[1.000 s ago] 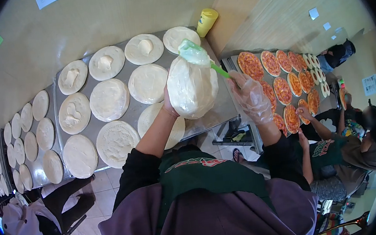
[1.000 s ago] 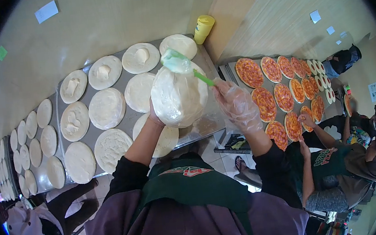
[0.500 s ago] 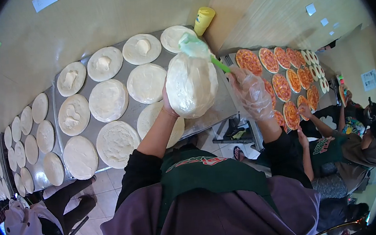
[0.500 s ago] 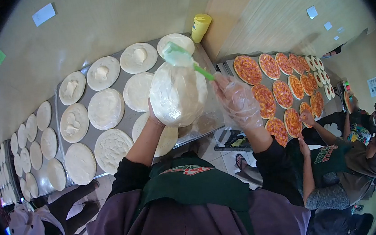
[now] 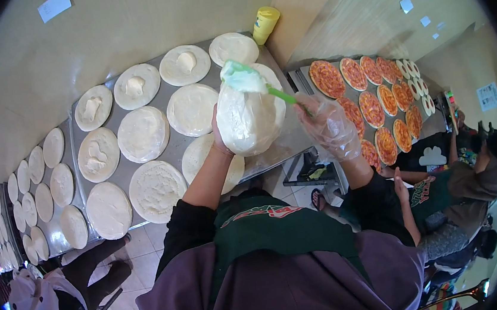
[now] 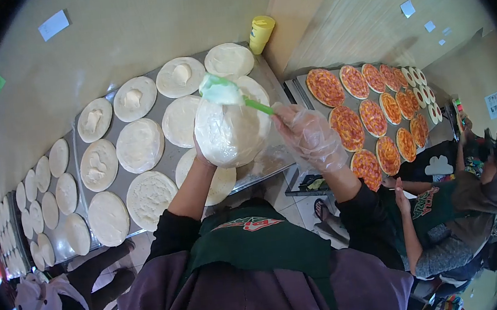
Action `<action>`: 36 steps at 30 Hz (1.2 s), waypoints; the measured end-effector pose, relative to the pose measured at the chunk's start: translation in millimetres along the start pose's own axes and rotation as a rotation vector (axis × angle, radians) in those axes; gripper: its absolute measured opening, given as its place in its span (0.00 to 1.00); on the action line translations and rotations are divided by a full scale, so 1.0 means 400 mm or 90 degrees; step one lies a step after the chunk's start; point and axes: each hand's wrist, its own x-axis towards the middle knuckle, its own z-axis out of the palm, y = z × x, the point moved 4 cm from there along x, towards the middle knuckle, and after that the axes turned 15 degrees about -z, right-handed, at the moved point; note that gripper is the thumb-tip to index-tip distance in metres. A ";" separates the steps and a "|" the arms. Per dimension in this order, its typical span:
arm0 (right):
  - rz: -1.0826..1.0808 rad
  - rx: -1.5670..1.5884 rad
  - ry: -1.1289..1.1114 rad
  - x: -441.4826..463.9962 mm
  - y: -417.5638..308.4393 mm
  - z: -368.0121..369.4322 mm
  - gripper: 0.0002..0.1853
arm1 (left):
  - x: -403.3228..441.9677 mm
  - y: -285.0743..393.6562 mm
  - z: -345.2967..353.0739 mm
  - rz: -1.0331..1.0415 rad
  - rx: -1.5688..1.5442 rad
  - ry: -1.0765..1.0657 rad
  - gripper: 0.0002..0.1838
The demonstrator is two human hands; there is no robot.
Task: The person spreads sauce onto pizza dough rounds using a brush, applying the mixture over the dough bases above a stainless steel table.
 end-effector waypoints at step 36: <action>-0.007 0.287 -0.242 -0.025 -0.141 0.007 0.09 | -0.142 -0.003 0.017 -0.017 0.047 -0.019 0.34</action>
